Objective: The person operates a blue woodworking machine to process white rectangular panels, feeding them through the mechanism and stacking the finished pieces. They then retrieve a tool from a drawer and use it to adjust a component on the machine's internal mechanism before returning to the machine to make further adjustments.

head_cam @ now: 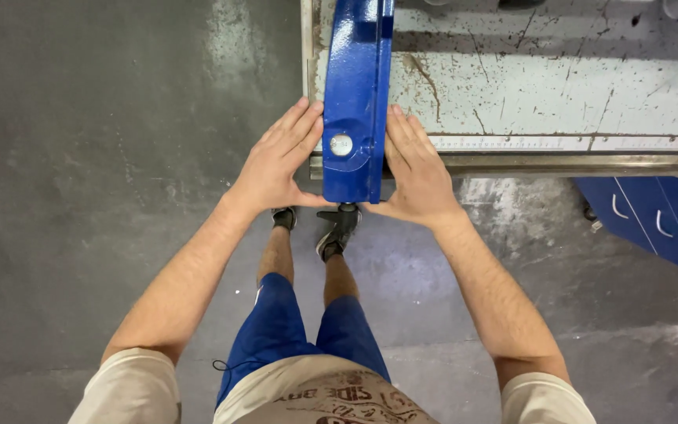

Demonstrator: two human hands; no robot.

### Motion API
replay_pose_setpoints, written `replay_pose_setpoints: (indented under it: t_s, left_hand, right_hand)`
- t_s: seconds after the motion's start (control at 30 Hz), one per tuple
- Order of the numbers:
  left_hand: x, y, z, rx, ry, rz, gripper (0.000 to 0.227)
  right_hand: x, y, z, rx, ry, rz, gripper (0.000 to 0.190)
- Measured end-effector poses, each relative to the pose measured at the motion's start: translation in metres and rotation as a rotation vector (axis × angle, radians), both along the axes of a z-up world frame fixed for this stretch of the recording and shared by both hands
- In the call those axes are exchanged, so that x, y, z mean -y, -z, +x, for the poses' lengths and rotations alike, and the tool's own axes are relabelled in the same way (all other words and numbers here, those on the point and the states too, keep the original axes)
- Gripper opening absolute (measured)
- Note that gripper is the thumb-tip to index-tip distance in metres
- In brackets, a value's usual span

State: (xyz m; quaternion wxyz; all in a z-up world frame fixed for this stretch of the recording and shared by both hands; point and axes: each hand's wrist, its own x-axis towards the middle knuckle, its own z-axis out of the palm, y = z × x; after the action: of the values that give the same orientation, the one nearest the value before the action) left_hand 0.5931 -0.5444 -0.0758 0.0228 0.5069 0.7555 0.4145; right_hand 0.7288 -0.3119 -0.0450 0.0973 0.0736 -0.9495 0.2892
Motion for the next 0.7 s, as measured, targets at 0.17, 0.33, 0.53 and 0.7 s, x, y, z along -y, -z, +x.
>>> replay_pose_setpoints:
  t_s: [0.17,0.33,0.53,0.7]
  left_hand:
    - [0.001,0.0,0.0,0.021,0.002,0.03,0.118]
    - [0.002,0.002,-0.001,0.066,0.034,0.037,0.12]
    - [0.003,-0.004,-0.004,0.08,0.047,0.014,0.119]
    - [0.002,-0.009,-0.004,0.086,0.038,0.017,0.117]
  right_hand:
    - [-0.001,-0.001,-0.001,-0.014,-0.017,-0.005,0.111]
    - [-0.002,-0.001,-0.001,-0.022,0.0,-0.003,0.107]
    - [-0.002,0.001,0.0,0.004,0.012,-0.007,0.109]
    - [-0.003,0.0,0.001,0.012,0.008,-0.011,0.107]
